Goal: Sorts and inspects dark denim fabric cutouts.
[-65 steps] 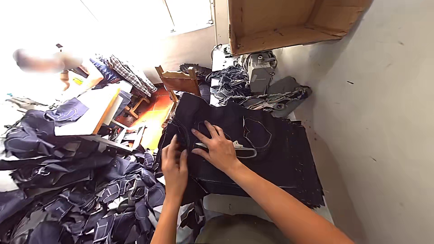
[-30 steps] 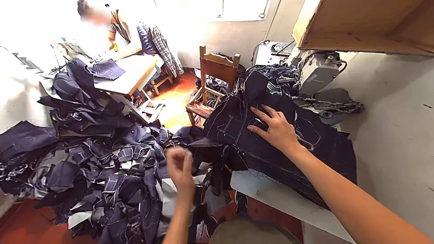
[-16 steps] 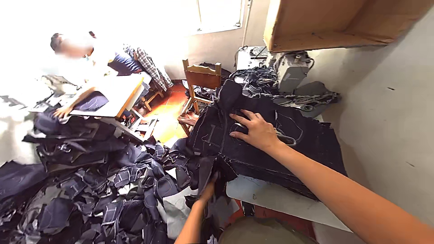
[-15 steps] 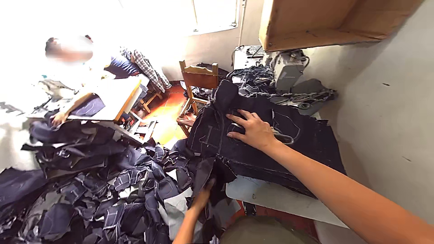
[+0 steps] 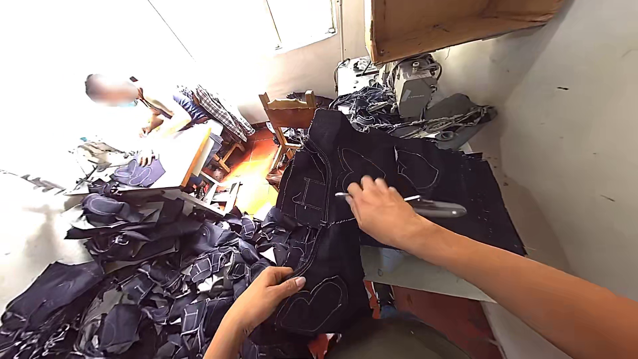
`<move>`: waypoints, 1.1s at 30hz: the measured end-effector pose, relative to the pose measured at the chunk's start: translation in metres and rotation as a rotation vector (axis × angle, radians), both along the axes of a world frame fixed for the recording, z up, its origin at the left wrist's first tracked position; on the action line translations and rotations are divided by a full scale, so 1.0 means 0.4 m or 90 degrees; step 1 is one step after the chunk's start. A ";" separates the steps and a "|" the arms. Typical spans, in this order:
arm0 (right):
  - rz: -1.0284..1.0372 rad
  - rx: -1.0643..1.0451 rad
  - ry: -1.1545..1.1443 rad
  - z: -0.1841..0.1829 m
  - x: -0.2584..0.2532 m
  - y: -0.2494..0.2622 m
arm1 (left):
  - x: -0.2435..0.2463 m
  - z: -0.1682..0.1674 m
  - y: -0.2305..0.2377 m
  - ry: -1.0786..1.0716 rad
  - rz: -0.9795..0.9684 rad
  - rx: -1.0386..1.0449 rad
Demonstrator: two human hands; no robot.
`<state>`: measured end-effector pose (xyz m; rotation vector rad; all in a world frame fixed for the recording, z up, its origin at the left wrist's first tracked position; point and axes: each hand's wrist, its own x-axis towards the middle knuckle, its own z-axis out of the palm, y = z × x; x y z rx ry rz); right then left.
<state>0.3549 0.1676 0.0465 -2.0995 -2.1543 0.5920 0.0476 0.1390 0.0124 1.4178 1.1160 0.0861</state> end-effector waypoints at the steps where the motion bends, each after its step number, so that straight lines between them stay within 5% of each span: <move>1: 0.042 -0.064 -0.009 0.000 -0.010 -0.011 | 0.000 0.001 0.001 -0.002 -0.002 0.002; 10: 0.271 -0.002 -0.170 -0.039 -0.120 -0.034 | 0.045 0.000 -0.009 0.148 -0.147 0.083; 16: 0.248 0.038 -0.121 -0.091 -0.088 -0.018 | 0.044 -0.001 -0.012 0.126 -0.139 0.113; 20: 0.151 0.218 0.144 -0.087 0.047 -0.066 | -0.041 0.057 -0.084 -0.157 -0.092 0.170; 23: 0.075 0.021 0.476 -0.131 0.158 -0.189 | -0.091 0.188 -0.163 -0.376 -0.091 0.276; 25: 0.079 -0.078 0.696 -0.181 0.136 -0.295 | -0.098 0.314 -0.207 -0.398 -0.017 0.365; 28: 0.024 0.096 0.950 -0.197 0.056 -0.372 | -0.091 0.450 -0.219 -0.369 0.097 0.519; 33: -0.284 0.280 0.795 -0.018 0.271 -0.348 | 0.001 0.414 -0.068 -0.171 -0.019 0.856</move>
